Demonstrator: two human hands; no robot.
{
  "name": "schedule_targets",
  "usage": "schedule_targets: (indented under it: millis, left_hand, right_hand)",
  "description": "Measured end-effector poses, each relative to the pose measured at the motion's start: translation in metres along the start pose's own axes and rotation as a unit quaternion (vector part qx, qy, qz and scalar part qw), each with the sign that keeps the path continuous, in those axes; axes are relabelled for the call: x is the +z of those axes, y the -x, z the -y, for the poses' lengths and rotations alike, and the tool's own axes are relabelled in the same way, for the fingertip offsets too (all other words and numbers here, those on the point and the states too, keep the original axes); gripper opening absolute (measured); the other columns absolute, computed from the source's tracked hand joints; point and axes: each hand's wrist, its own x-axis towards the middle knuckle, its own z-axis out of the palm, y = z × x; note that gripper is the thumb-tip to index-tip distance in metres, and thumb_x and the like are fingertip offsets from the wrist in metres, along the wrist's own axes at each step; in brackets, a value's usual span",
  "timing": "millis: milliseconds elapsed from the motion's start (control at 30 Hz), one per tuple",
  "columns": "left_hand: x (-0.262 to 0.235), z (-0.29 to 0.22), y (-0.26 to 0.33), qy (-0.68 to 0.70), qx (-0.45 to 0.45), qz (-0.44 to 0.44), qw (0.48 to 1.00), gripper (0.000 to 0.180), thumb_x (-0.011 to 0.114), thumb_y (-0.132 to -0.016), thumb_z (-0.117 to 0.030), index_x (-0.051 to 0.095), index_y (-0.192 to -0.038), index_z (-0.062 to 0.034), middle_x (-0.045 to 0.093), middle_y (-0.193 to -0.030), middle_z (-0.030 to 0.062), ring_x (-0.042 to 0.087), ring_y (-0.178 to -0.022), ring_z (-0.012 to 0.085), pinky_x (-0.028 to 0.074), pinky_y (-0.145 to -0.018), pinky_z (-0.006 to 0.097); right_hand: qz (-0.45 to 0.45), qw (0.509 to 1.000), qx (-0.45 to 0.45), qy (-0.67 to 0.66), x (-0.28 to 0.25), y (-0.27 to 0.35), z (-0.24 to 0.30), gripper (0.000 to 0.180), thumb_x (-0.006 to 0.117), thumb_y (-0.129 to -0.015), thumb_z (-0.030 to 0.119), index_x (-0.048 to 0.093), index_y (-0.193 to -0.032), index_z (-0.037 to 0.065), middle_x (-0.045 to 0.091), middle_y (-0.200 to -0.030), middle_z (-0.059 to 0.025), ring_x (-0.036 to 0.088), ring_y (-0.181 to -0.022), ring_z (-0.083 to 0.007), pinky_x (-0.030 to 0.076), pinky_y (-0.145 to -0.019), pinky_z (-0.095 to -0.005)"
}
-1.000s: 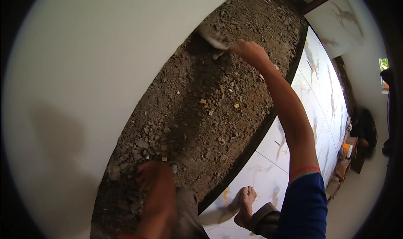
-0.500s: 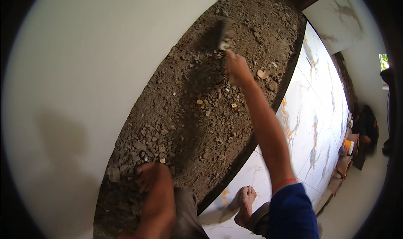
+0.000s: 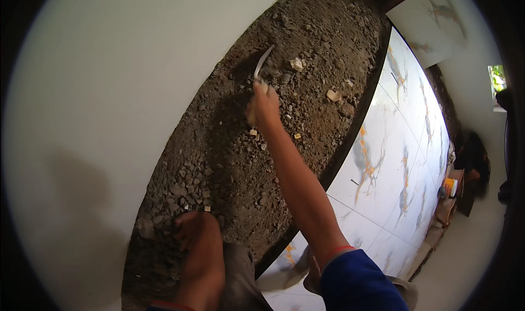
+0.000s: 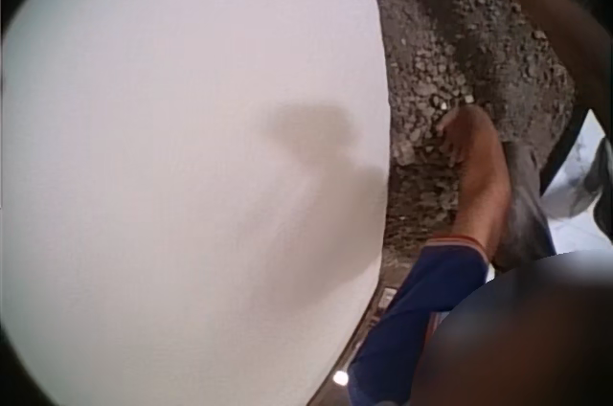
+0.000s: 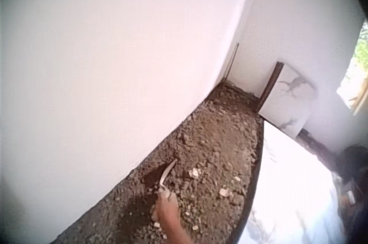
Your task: The person clears debris from the floor by hand and then uses a trowel to level the substrate along the edge of the room. The person works along the perimeter, smoothing the surface in preparation for tiling.
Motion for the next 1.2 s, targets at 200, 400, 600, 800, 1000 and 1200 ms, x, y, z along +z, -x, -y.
schedule_targets:
  millis: [200, 400, 600, 800, 1000, 1200]
  left_hand:
    - [0.001, 0.0, -0.003, -0.013, -0.023, 0.004, 1.0, 0.057, 0.045, -0.107, -0.04, 0.04, -0.148, -0.0006, 0.031, -0.16, 0.0271, 0.036, -0.145, 0.0527, 0.044, -0.114, 0.06]
    - [-0.003, 0.002, -0.006, -0.02, -0.018, -0.003, 1.0, 0.056, 0.045, -0.107, -0.039, 0.041, -0.148, -0.001, 0.032, -0.159, 0.0267, 0.037, -0.145, 0.0524, 0.044, -0.113, 0.059]
    - [-0.009, -0.002, -0.004, -0.034, -0.025, -0.021, 0.999, 0.055, 0.046, -0.107, -0.039, 0.042, -0.147, -0.0014, 0.033, -0.159, 0.0263, 0.037, -0.145, 0.0521, 0.045, -0.113, 0.059]
    - [-0.018, -0.007, 0.007, -0.086, -0.026, -0.005, 0.996, 0.054, 0.046, -0.107, -0.038, 0.042, -0.147, -0.0018, 0.034, -0.158, 0.0259, 0.038, -0.144, 0.0518, 0.045, -0.112, 0.059]
    - [-0.018, -0.01, 0.007, -0.095, -0.021, -0.005, 0.995, 0.053, 0.047, -0.107, -0.038, 0.043, -0.146, -0.0022, 0.035, -0.158, 0.0255, 0.038, -0.144, 0.0515, 0.046, -0.112, 0.059]
    - [-0.027, -0.014, 0.007, -0.111, -0.01, 0.003, 0.994, 0.052, 0.047, -0.107, -0.038, 0.044, -0.145, -0.0026, 0.035, -0.157, 0.0251, 0.038, -0.144, 0.0512, 0.046, -0.111, 0.058]
  right_hand:
    - [-0.076, 0.923, -0.103, 0.364, -0.087, 0.041, 0.04, 0.042, 0.069, -0.092, 0.027, 0.054, -0.119, -0.002, 0.07, -0.098, -0.0176, 0.07, -0.08, -0.0243, 0.058, -0.069, -0.0425]
    - [-0.156, 0.774, -0.361, 0.497, -0.093, -0.089, 0.087, 0.043, 0.079, -0.088, 0.023, 0.056, -0.115, -0.001, 0.068, -0.103, -0.0203, 0.068, -0.084, -0.0327, 0.056, -0.078, -0.0449]
    - [-0.061, 0.952, -0.189, 0.234, -0.095, -0.093, 0.092, 0.046, 0.084, -0.088, 0.03, 0.059, -0.114, 0.002, 0.067, -0.105, -0.0147, 0.068, -0.084, -0.0239, 0.057, -0.074, -0.0438]
    - [0.1, 0.971, -0.069, 0.208, -0.057, 0.054, 0.069, 0.048, 0.079, -0.094, 0.036, 0.058, -0.121, 0.002, 0.07, -0.104, -0.0132, 0.071, -0.083, -0.0199, 0.061, -0.068, -0.0366]
    - [0.201, 0.975, 0.09, 0.015, -0.064, 0.121, 0.013, 0.039, 0.071, -0.103, 0.038, 0.055, -0.12, 0.007, 0.067, -0.089, -0.0067, 0.063, -0.059, -0.013, 0.055, -0.052, -0.0293]
    - [0.183, 0.964, 0.086, 0.174, -0.129, 0.039, 0.038, 0.032, 0.071, -0.101, 0.03, 0.06, -0.12, 0.006, 0.068, -0.086, -0.0057, 0.063, -0.06, -0.0125, 0.054, -0.049, -0.0291]
